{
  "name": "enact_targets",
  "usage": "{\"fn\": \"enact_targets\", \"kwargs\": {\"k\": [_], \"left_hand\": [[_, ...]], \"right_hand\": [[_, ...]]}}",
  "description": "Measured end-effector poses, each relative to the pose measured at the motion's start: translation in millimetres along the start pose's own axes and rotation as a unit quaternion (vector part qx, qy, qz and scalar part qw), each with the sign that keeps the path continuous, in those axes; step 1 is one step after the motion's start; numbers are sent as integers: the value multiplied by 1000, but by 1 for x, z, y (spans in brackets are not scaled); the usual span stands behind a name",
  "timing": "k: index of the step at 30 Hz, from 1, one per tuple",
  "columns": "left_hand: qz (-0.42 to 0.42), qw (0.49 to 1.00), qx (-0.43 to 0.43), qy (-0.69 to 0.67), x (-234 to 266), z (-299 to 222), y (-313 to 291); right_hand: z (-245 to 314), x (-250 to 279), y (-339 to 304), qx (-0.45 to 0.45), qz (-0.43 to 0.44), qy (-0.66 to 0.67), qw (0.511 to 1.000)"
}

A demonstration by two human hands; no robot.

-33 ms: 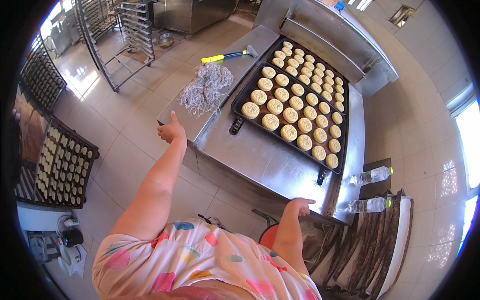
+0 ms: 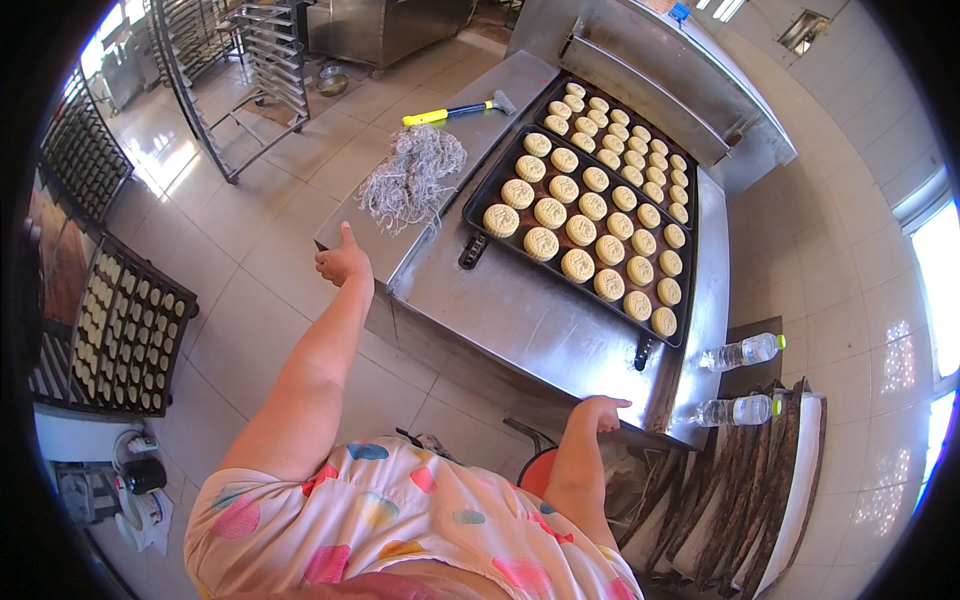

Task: The person moves baking trays of patterned cookies from a storage rack to a stainless steel table and adjusts the position of the cookies on the trays by hand.

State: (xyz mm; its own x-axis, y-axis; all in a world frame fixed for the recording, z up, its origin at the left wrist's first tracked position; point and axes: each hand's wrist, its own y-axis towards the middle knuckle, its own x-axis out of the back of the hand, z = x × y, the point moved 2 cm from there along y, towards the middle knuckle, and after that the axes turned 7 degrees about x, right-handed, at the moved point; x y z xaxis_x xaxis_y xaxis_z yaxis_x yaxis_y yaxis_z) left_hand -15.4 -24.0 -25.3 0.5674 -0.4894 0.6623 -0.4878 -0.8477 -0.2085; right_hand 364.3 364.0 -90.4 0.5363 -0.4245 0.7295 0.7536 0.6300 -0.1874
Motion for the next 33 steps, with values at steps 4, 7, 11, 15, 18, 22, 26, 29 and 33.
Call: {"fn": "enact_targets", "kwargs": {"k": [4, 7, 11, 15, 18, 22, 26, 29, 33], "left_hand": [[3, 1000, -1, -3, 0, -1, -2], [1, 1000, -6, -8, 1, -1, -3], [0, 1000, -3, -7, 3, -1, -2], [-1, 1000, -4, -5, 3, -1, -3], [-5, 1000, -8, -6, 4, -2, -3], [0, 1000, -2, -6, 6, -2, -5], [-6, 1000, 0, -5, 5, -2, -4], [-17, 1000, -2, -9, 2, 0, -1], [-20, 1000, -2, -7, 1, 1, 1]], "right_hand": [[0, -1, 0, 4, -5, 2, 1000], [-4, -3, 5, 3, -9, 5, 1000], [2, 2, -5, 2, -16, 7, 1000], [-1, 1, -3, 1, -18, 17, 1000], [-1, 0, -3, 0, -17, 15, 1000], [-1, 3, -5, 3, -18, 17, 1000], [-1, 3, -3, 4, -20, 11, 1000], [-2, 3, -3, 1, -15, 12, 1000], [4, 11, -12, -1, 4, 1, 1000]]}}
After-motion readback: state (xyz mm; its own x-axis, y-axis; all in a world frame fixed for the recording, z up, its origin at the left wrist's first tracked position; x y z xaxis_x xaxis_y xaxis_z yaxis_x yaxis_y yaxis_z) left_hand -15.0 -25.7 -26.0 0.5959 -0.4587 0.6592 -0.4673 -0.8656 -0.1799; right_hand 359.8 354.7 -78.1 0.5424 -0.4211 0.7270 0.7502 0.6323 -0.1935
